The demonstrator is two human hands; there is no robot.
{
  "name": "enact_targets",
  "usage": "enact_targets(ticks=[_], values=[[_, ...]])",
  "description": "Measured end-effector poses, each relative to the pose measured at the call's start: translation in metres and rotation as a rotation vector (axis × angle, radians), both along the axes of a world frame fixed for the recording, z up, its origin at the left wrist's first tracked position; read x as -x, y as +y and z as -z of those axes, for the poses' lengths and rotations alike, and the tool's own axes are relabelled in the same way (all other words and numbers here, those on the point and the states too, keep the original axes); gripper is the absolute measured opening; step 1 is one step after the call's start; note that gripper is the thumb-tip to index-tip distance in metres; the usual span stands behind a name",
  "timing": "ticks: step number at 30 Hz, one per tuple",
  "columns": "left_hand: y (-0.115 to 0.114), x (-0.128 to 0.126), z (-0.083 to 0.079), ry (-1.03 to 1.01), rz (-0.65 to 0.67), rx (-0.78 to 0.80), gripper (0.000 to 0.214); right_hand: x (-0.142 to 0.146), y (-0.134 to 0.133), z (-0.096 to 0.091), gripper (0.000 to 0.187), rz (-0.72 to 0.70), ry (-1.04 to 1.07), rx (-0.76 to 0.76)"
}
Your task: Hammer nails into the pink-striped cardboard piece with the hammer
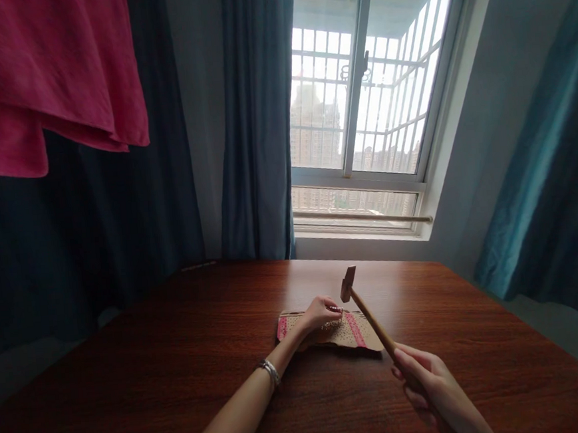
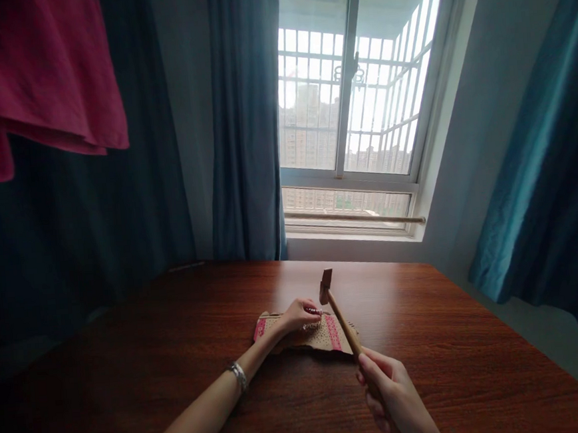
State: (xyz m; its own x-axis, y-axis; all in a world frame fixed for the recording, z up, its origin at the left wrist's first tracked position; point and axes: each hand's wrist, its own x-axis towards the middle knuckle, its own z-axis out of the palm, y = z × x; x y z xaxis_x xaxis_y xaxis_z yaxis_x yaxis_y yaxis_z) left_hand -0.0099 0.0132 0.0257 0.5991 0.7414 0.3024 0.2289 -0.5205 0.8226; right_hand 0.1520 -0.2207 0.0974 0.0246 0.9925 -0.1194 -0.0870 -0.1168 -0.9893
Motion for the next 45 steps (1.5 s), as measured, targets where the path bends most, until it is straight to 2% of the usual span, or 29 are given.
enact_targets(ticks=[5, 12, 21, 29, 38, 45], values=[[0.001, 0.000, 0.001, 0.024, 0.002, -0.014, 0.017, 0.001, -0.001, -0.001, 0.034, -0.035, -0.014, 0.015], [0.003, 0.000, 0.003, 0.017, 0.002, -0.071, 0.016, 0.000, -0.003, -0.012, 0.032, -0.028, 0.004, -0.010], [0.002, -0.001, 0.001, 0.046, 0.003, -0.041, 0.019, 0.002, -0.001, -0.004, 0.033, 0.008, 0.008, 0.008], [0.000, -0.001, 0.000, 0.030, -0.008, 0.020, 0.020, 0.006, -0.005, -0.010, 0.037, 0.010, 0.014, 0.013], [0.005, -0.003, 0.004, 0.008, 0.021, 0.048, 0.021, 0.008, -0.009, -0.008, 0.034, -0.015, 0.003, -0.022], [0.004, -0.002, 0.004, 0.019, 0.017, 0.050, 0.021, 0.007, -0.010, -0.010, 0.036, -0.015, -0.001, 0.006]])
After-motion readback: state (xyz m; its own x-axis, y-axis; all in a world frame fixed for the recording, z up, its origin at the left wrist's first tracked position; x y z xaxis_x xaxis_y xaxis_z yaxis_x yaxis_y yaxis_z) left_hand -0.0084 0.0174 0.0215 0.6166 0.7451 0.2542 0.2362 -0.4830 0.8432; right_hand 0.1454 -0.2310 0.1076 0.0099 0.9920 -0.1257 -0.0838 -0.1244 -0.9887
